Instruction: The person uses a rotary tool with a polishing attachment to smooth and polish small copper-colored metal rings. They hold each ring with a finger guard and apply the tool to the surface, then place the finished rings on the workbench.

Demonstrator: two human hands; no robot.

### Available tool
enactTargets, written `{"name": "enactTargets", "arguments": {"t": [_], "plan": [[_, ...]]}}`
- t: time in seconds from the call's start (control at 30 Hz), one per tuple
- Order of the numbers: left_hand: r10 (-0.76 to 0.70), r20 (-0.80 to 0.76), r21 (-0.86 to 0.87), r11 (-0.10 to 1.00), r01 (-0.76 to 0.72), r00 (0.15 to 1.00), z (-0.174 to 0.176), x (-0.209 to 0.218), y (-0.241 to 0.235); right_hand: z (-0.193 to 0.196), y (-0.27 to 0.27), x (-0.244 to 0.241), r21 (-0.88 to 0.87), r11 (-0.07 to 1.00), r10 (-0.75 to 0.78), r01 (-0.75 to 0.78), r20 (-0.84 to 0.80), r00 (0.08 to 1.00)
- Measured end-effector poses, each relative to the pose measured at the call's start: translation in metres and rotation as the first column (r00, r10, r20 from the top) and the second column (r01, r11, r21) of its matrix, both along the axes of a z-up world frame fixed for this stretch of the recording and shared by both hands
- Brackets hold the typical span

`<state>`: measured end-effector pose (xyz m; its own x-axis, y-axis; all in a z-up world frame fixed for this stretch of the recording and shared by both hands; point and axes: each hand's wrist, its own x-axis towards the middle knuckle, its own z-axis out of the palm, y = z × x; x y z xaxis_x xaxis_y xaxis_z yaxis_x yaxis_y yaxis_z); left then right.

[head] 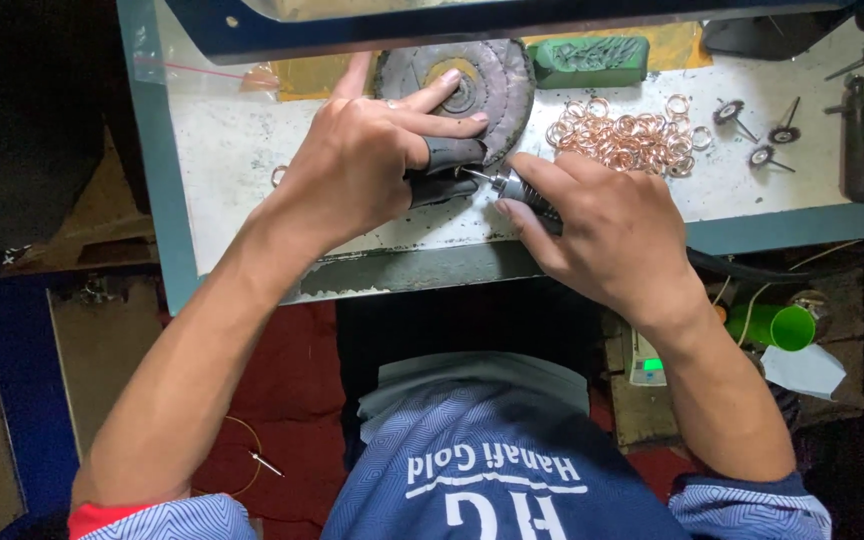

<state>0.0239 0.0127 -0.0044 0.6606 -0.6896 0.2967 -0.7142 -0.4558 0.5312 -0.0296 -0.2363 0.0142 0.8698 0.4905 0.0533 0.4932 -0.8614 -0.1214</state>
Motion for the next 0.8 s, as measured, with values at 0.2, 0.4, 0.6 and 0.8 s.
{"name": "enactTargets", "arguments": {"t": [0.2, 0.4, 0.6, 0.8], "plan": [[-0.004, -0.011, 0.01, 1.0, 0.004, 1.0, 0.0029, 0.0002, -0.0006, 0.0042, 0.0018, -0.0004, 0.007, 1.0, -0.012, 0.012, -0.053, 0.999], [-0.002, -0.007, 0.019, 1.0, 0.002, 1.0, 0.0026, 0.0012, 0.0, 0.005, 0.002, 0.0015, -0.025, 1.0, 0.004, -0.006, -0.07, 0.998], [-0.006, 0.023, 0.033, 0.999, 0.006, 1.0, 0.0017, 0.0024, 0.0012, 0.0045, 0.0018, 0.0032, -0.088, 0.996, 0.013, -0.021, -0.089, 0.996], [-0.005, 0.018, 0.039, 0.999, 0.004, 1.0, 0.0047, 0.0018, 0.0009, 0.0035, -0.0011, 0.0067, -0.102, 0.993, 0.038, -0.053, -0.14, 0.989]]}}
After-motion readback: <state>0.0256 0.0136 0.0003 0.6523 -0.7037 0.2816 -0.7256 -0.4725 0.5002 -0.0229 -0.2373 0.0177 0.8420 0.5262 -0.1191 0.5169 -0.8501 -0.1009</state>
